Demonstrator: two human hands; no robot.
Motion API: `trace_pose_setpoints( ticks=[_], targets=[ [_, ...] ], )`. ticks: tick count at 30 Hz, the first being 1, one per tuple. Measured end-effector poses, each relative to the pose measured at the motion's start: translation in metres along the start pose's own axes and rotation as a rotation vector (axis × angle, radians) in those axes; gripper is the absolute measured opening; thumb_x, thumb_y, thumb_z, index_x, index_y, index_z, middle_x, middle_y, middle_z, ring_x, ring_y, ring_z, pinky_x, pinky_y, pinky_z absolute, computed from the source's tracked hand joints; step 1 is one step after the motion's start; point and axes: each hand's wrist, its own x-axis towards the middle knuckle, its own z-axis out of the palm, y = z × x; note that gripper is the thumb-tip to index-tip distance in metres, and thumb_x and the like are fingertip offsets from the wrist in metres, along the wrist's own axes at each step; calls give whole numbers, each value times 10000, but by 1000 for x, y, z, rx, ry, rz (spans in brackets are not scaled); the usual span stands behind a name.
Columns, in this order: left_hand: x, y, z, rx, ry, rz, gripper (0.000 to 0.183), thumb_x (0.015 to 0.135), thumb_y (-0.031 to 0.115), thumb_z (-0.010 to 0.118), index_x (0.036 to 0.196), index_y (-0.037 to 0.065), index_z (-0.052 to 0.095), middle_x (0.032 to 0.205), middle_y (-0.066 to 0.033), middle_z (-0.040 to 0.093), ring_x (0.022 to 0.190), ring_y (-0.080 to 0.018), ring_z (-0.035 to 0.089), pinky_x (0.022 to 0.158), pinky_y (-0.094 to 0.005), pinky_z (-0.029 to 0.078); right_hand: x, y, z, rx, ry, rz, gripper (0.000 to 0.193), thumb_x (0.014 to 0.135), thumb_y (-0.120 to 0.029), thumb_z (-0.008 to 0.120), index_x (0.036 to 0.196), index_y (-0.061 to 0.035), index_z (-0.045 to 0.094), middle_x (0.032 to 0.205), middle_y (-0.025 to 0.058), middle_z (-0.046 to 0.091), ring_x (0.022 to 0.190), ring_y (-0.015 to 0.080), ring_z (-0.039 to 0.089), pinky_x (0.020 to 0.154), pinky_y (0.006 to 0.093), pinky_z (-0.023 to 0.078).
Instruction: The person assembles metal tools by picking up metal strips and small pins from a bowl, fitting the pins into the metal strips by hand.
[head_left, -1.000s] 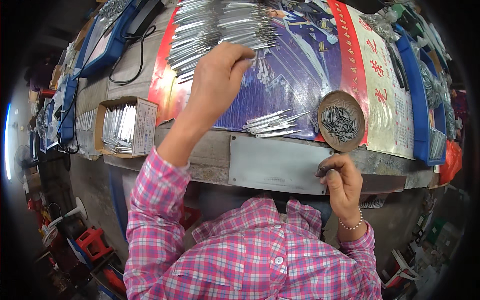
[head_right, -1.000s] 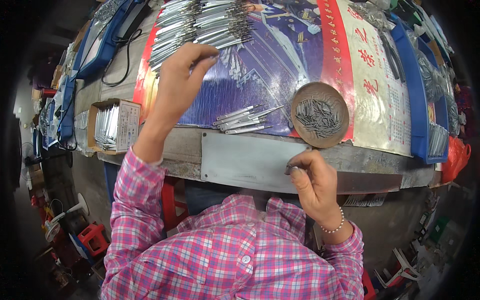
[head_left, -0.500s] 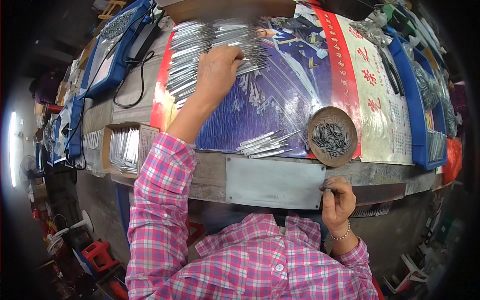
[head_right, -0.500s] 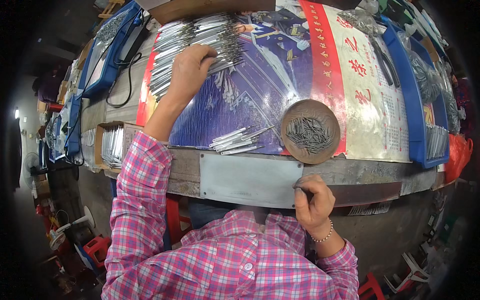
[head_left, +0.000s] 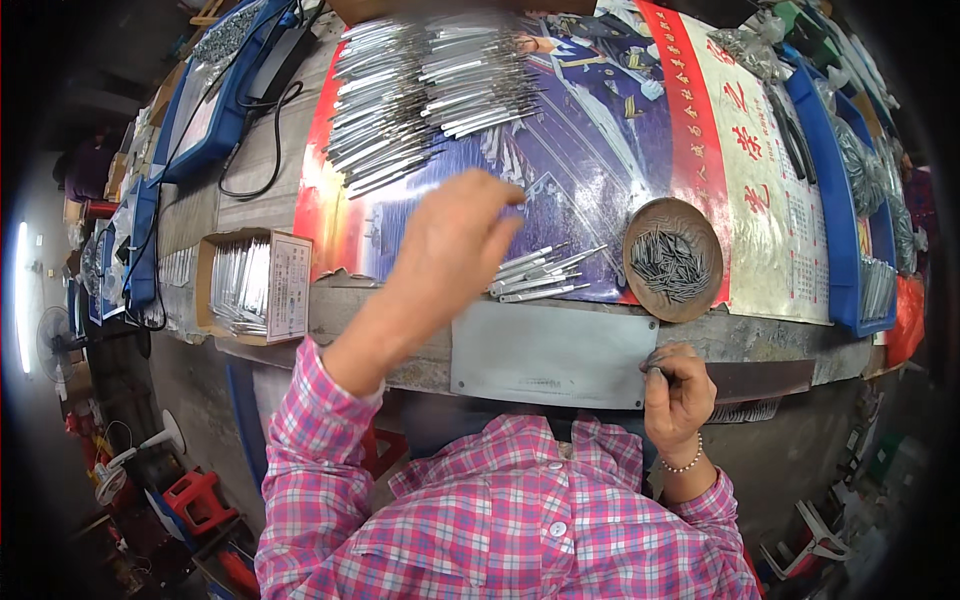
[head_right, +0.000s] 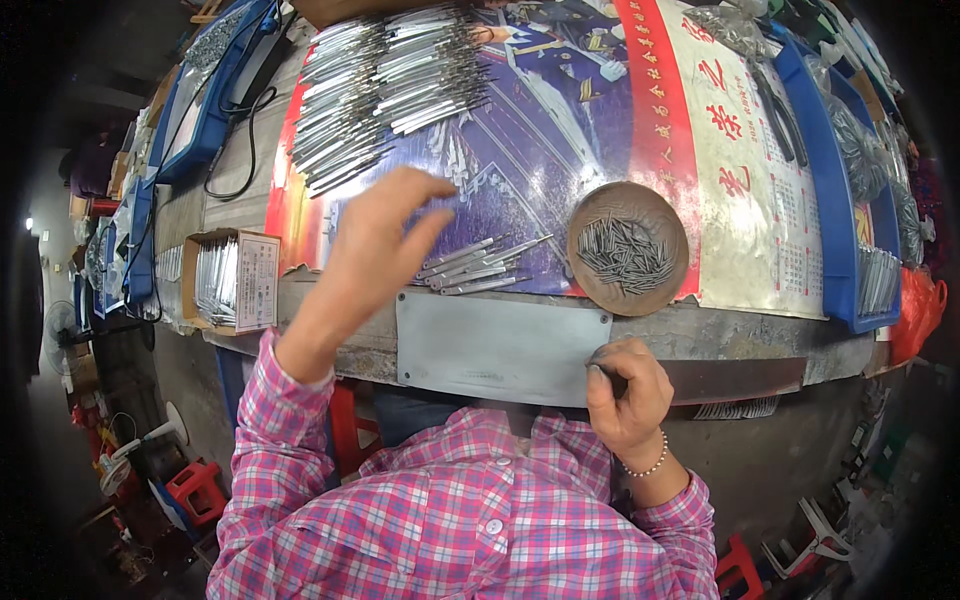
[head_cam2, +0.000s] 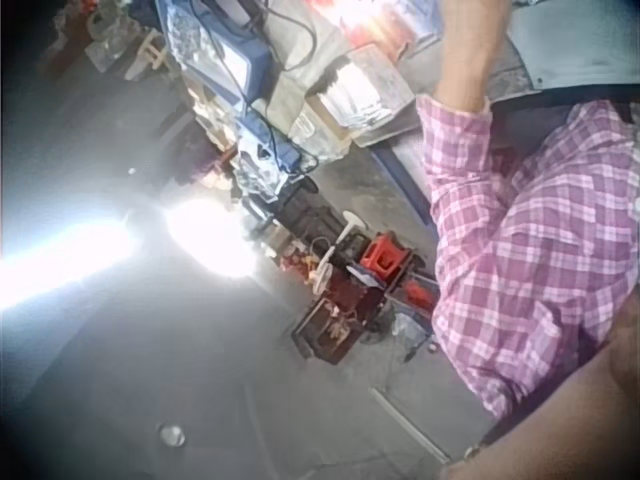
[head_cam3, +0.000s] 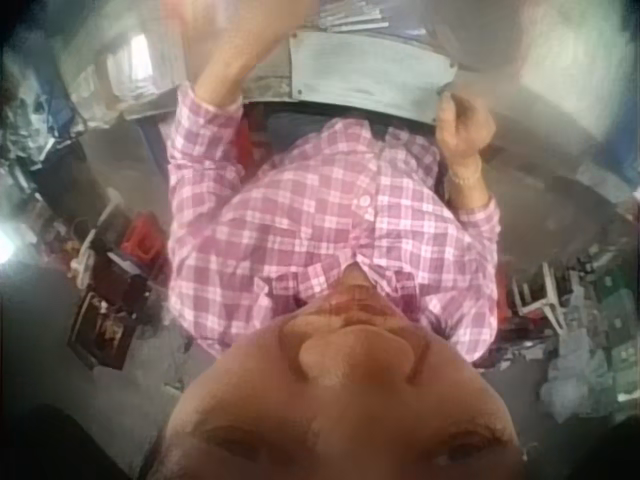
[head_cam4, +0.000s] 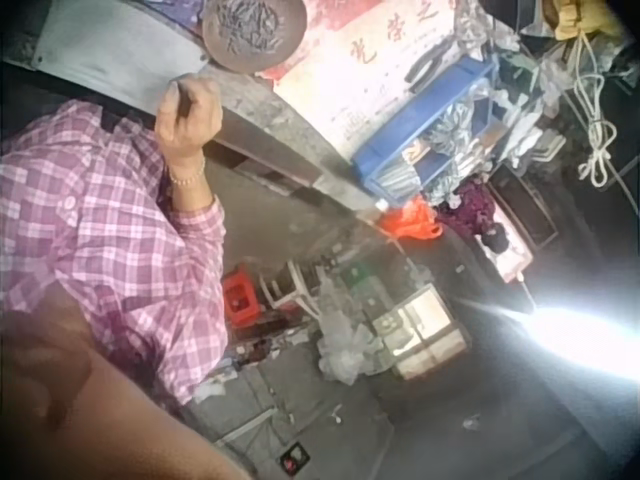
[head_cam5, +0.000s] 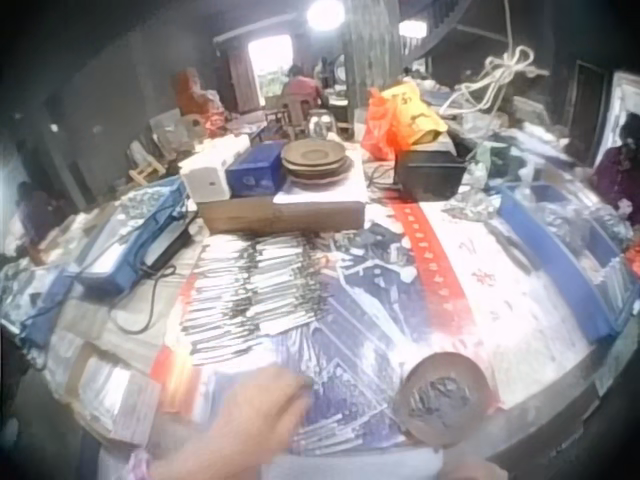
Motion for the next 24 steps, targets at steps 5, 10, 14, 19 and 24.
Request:
trace_pose_setpoints(
  ticks=[5, 10, 14, 19, 24],
  targets=[
    [-24, 15, 9, 142, -186, 11, 252, 782, 44, 623, 1033, 30, 608, 938, -124, 600, 879, -351, 566, 794, -441, 436, 1, 0, 1, -12, -22, -25, 118, 834, -59, 638, 842, 7, 541, 740, 127, 603, 609, 206, 567, 546, 282, 446],
    [-4, -1, 11, 378, -175, 69, 237, 791, 10, 553, 1020, 31, 609, 866, -143, 581, 846, -353, 557, 754, -462, 432, 0, -1, 2, -27, -27, -20, 110, 827, -49, 638, 850, 4, 545, 746, 130, 604, 615, 215, 573, 567, 291, 459],
    [1, -4, 10, 337, -192, 85, 267, 790, -3, 532, 1047, 30, 595, 854, -157, 583, 840, -359, 564, 730, -456, 444, 2, -5, -8, -48, -50, 51, 107, 820, -36, 642, 862, 10, 555, 771, 132, 607, 636, 218, 581, 593, 293, 469],
    [-3, -14, 3, 389, -315, 80, 289, 783, -19, 499, 1071, -24, 525, 828, -218, 604, 802, -391, 581, 717, -472, 455, 60, -18, -27, -301, -155, 60, 105, 818, 9, 615, 917, 27, 585, 816, 139, 615, 715, 249, 617, 660, 310, 481],
    [-1, -12, 3, 273, -315, 119, 271, 775, -32, 496, 1045, -46, 505, 827, -231, 590, 812, -415, 571, 723, -481, 452, 112, 4, -31, -502, -320, 51, 153, 825, -76, 626, 939, 7, 568, 875, 184, 610, 771, 363, 599, 686, 416, 473]
  ],
)
